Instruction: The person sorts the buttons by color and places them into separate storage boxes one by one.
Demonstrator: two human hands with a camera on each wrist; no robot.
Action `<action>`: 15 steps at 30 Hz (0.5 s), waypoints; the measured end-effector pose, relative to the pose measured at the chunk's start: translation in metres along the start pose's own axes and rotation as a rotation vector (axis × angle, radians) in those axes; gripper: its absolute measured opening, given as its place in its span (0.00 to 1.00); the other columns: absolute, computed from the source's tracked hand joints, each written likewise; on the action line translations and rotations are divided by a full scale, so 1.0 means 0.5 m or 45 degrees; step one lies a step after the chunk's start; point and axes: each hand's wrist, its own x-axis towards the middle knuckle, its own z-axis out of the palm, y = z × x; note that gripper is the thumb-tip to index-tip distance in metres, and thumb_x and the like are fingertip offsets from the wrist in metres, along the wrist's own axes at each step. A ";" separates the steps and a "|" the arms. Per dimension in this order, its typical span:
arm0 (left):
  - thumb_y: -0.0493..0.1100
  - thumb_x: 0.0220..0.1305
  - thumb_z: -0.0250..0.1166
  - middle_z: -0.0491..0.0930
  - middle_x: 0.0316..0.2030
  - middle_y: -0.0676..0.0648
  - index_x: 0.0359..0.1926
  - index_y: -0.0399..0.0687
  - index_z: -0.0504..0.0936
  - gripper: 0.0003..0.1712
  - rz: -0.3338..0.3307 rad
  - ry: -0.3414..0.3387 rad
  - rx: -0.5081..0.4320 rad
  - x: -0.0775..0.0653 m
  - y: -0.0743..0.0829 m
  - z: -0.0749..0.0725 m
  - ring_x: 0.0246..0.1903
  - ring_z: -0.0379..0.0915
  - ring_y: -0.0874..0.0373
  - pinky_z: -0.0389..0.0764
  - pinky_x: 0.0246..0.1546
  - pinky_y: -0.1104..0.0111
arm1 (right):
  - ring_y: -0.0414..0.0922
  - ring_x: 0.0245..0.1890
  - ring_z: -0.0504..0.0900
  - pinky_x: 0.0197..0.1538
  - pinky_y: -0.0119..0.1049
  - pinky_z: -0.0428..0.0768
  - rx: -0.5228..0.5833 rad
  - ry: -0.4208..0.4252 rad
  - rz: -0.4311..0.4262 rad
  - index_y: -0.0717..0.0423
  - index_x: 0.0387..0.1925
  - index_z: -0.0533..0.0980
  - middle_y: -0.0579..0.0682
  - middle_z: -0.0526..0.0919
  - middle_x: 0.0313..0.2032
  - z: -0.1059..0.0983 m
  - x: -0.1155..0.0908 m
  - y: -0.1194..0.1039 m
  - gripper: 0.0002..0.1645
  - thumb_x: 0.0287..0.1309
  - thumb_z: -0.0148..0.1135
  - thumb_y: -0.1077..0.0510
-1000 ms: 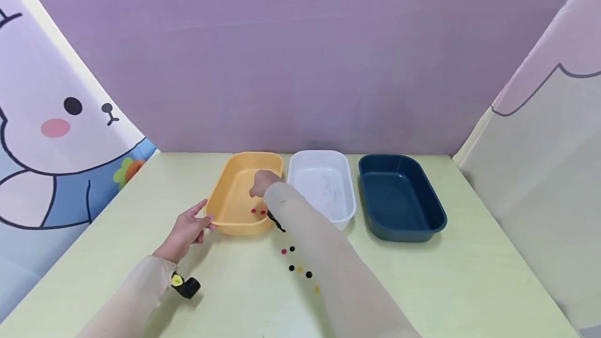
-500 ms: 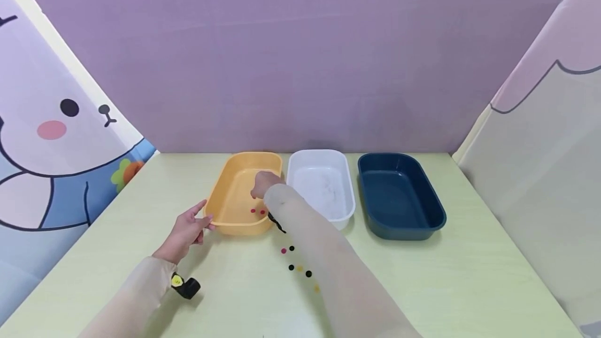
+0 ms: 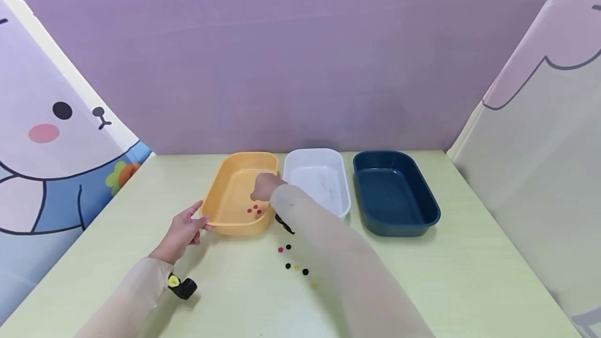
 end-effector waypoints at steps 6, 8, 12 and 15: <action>0.35 0.70 0.53 0.79 0.18 0.57 0.74 0.36 0.46 0.37 -0.008 -0.006 -0.005 -0.002 0.002 -0.005 0.10 0.58 0.66 0.67 0.14 0.75 | 0.36 0.18 0.63 0.20 0.27 0.62 0.265 -0.119 -0.073 0.57 0.37 0.85 0.44 0.83 0.35 -0.003 -0.017 0.035 0.10 0.57 0.64 0.56; 0.35 0.71 0.53 0.79 0.18 0.57 0.74 0.36 0.46 0.37 -0.013 0.002 -0.004 -0.002 0.001 -0.008 0.10 0.57 0.66 0.66 0.14 0.75 | 0.38 0.15 0.58 0.17 0.28 0.57 0.337 -0.143 -0.039 0.56 0.38 0.84 0.44 0.82 0.35 -0.004 -0.027 0.044 0.10 0.58 0.64 0.55; 0.35 0.71 0.52 0.79 0.18 0.57 0.74 0.37 0.45 0.37 -0.010 -0.005 0.005 0.001 0.000 -0.008 0.10 0.57 0.66 0.67 0.14 0.75 | 0.36 0.25 0.71 0.29 0.28 0.71 0.374 -0.135 -0.084 0.59 0.38 0.83 0.44 0.83 0.36 -0.004 -0.062 0.053 0.11 0.60 0.63 0.56; 0.35 0.71 0.52 0.79 0.18 0.57 0.74 0.36 0.45 0.36 -0.006 -0.017 0.009 0.002 0.001 -0.005 0.11 0.58 0.65 0.68 0.15 0.74 | 0.37 0.39 0.77 0.49 0.32 0.75 0.426 -0.150 -0.145 0.62 0.37 0.83 0.46 0.85 0.38 0.004 -0.094 0.056 0.10 0.60 0.62 0.59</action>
